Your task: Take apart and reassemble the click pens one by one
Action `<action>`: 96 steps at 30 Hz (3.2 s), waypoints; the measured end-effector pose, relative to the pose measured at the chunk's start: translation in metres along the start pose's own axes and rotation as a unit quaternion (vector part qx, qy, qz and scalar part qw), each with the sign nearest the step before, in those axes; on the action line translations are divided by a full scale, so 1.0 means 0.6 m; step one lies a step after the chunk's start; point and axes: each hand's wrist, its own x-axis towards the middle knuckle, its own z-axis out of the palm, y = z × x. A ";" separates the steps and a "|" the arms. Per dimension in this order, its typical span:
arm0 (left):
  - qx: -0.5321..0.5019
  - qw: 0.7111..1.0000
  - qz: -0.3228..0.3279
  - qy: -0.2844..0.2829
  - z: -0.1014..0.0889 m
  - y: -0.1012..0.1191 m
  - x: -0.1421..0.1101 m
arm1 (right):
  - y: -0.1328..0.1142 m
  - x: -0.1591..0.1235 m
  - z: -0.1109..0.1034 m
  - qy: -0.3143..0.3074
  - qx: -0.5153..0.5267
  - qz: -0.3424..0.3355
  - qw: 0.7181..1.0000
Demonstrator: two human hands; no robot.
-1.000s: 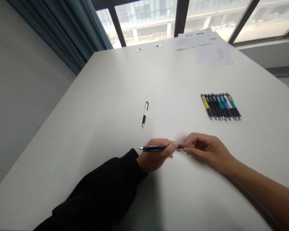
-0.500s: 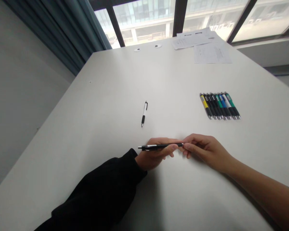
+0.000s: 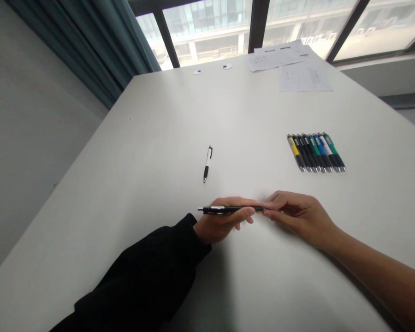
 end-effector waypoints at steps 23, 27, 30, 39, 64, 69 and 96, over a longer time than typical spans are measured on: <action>-0.088 0.995 -0.018 0.044 -0.007 -0.010 0.007 | 0.008 -0.004 -0.015 0.001 -0.067 -0.042 0.997; -0.114 0.993 -0.015 0.028 -0.008 -0.015 0.006 | 0.007 -0.004 -0.015 -0.005 -0.066 -0.034 0.997; -0.139 0.990 -0.019 0.014 -0.008 -0.016 0.007 | 0.006 -0.004 -0.014 -0.019 -0.080 -0.034 0.996; -0.207 0.978 -0.014 -0.021 -0.006 -0.023 0.004 | 0.006 -0.004 -0.012 -0.031 -0.088 -0.014 0.996; -0.210 0.977 -0.040 0.010 -0.007 -0.023 0.004 | 0.019 0.012 -0.041 -0.010 -0.377 -0.087 0.922; -0.214 0.976 -0.038 0.006 -0.007 -0.021 0.004 | 0.020 0.013 -0.042 -0.016 -0.373 -0.095 0.923; -0.156 0.965 0.046 0.207 -0.033 -0.015 0.009 | -0.008 0.002 -0.088 -0.053 -0.369 -0.175 0.911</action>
